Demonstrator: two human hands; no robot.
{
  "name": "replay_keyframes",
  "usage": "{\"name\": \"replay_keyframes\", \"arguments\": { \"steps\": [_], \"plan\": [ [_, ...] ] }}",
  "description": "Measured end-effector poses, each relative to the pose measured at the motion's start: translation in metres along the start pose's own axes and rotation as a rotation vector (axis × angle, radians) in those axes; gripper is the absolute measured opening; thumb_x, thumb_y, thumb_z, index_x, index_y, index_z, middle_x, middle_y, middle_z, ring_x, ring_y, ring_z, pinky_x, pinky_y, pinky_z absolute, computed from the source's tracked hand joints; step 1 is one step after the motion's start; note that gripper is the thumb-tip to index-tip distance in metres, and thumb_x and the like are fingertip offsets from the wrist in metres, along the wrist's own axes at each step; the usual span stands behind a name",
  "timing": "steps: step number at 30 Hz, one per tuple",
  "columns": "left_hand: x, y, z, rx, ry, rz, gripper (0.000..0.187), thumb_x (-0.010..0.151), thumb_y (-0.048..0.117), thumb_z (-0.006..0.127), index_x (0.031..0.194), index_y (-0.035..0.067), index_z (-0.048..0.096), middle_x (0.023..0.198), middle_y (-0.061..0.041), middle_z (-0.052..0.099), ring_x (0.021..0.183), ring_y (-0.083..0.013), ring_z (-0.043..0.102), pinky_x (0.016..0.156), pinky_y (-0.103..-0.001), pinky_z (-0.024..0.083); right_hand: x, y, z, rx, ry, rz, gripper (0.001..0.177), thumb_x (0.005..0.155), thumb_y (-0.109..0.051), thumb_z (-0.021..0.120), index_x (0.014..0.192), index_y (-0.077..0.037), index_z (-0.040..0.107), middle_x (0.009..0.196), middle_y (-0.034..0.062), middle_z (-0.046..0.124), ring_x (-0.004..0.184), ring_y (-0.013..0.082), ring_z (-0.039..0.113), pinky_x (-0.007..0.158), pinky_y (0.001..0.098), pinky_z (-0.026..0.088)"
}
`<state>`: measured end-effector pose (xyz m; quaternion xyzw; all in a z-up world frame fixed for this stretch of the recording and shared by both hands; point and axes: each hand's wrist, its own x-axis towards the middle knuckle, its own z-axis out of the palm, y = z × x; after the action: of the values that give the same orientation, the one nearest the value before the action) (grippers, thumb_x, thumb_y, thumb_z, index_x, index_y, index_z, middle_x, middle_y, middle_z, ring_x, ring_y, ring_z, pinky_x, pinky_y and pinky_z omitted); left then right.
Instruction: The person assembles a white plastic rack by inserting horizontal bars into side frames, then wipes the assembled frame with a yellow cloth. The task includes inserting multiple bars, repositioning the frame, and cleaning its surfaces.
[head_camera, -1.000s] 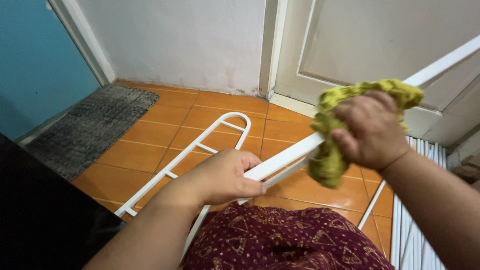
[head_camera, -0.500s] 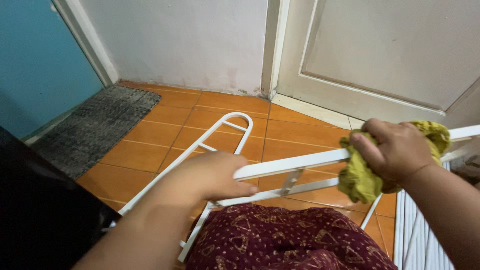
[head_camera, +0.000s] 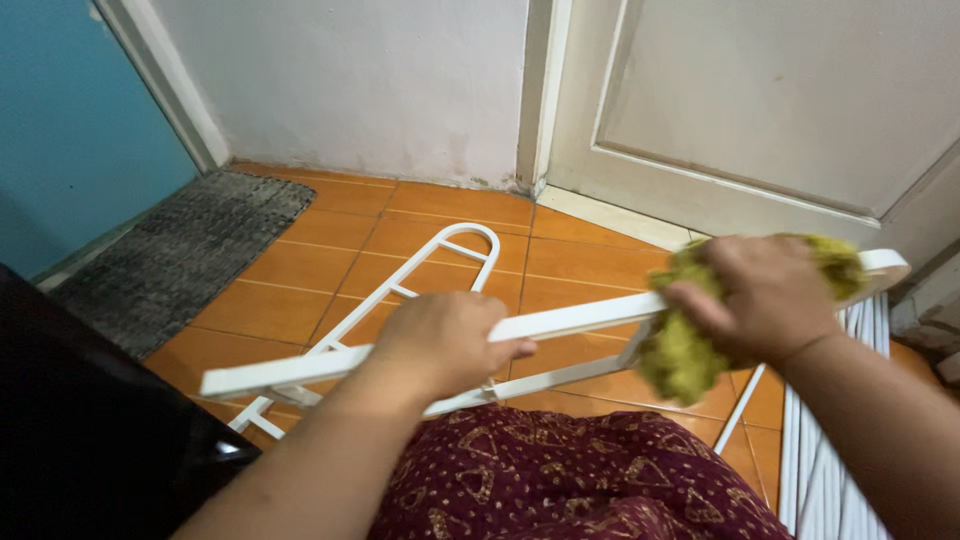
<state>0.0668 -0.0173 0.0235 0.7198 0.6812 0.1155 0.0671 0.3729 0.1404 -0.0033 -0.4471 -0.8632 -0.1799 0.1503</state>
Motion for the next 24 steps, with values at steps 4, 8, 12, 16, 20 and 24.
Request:
{"name": "replay_keyframes", "arguments": {
  "steps": [4, 8, 12, 16, 20, 24],
  "plan": [
    [-0.001, -0.034, 0.002, 0.099, 0.107, 0.063, 0.055, 0.086, 0.068, 0.061, 0.083, 0.014, 0.068, 0.086, -0.007, 0.071, 0.082, -0.0305, 0.069, 0.074, -0.048, 0.055, -0.025, 0.087, 0.011, -0.119, 0.062, 0.228, 0.057, 0.105, -0.062, 0.044, 0.124, -0.014, 0.07, 0.094, 0.0104, 0.072, 0.092, 0.027, 0.069, 0.106, 0.0473, 0.047],
    [0.006, -0.057, 0.002, 0.139, 0.163, 0.052, 0.051, 0.084, 0.066, 0.064, 0.078, 0.015, 0.067, 0.081, -0.004, 0.071, 0.071, -0.0278, 0.07, 0.065, -0.045, 0.056, -0.036, 0.13, 0.014, 0.054, 0.156, 0.272, 0.06, 0.11, -0.062, 0.044, 0.121, -0.007, 0.065, 0.095, 0.0163, 0.072, 0.091, 0.0297, 0.07, 0.092, 0.0436, 0.053],
    [0.017, -0.065, 0.002, 0.218, 0.458, 0.259, 0.05, 0.082, 0.061, 0.072, 0.071, 0.013, 0.065, 0.078, -0.005, 0.068, 0.065, -0.0313, 0.067, 0.056, -0.046, 0.054, -0.031, 0.102, -0.002, -0.009, -0.112, 0.248, 0.06, 0.097, -0.062, 0.048, 0.127, -0.013, 0.065, 0.095, 0.0165, 0.075, 0.088, 0.0295, 0.074, 0.088, 0.0449, 0.058],
    [0.025, -0.063, 0.008, 0.255, 0.477, 0.287, 0.042, 0.076, 0.052, 0.077, 0.071, 0.012, 0.066, 0.083, -0.004, 0.067, 0.064, -0.0305, 0.066, 0.054, -0.046, 0.052, -0.017, 0.03, -0.028, 0.215, -0.438, 0.339, 0.069, 0.083, -0.064, 0.062, 0.134, -0.017, 0.057, 0.103, 0.0169, 0.073, 0.09, 0.0322, 0.076, 0.079, 0.0442, 0.065],
    [0.031, -0.059, 0.018, 0.276, 0.59, 0.409, 0.022, 0.069, 0.032, 0.078, 0.078, 0.014, 0.069, 0.086, -0.003, 0.066, 0.064, -0.0281, 0.067, 0.058, -0.045, 0.053, -0.014, -0.033, -0.05, 0.345, -0.546, 0.279, 0.075, 0.077, -0.068, 0.071, 0.133, -0.02, 0.058, 0.102, 0.0136, 0.075, 0.093, 0.0296, 0.073, 0.08, 0.0409, 0.064],
    [0.031, -0.06, 0.02, 0.215, 0.598, 0.327, 0.018, 0.074, 0.03, 0.079, 0.08, 0.016, 0.071, 0.086, -0.003, 0.066, 0.07, -0.0283, 0.068, 0.063, -0.045, 0.053, -0.009, -0.054, -0.069, 0.204, -0.528, 0.276, 0.068, 0.077, -0.071, 0.065, 0.125, -0.023, 0.058, 0.097, 0.0119, 0.076, 0.094, 0.0286, 0.075, 0.084, 0.0428, 0.06]
  ]
}}
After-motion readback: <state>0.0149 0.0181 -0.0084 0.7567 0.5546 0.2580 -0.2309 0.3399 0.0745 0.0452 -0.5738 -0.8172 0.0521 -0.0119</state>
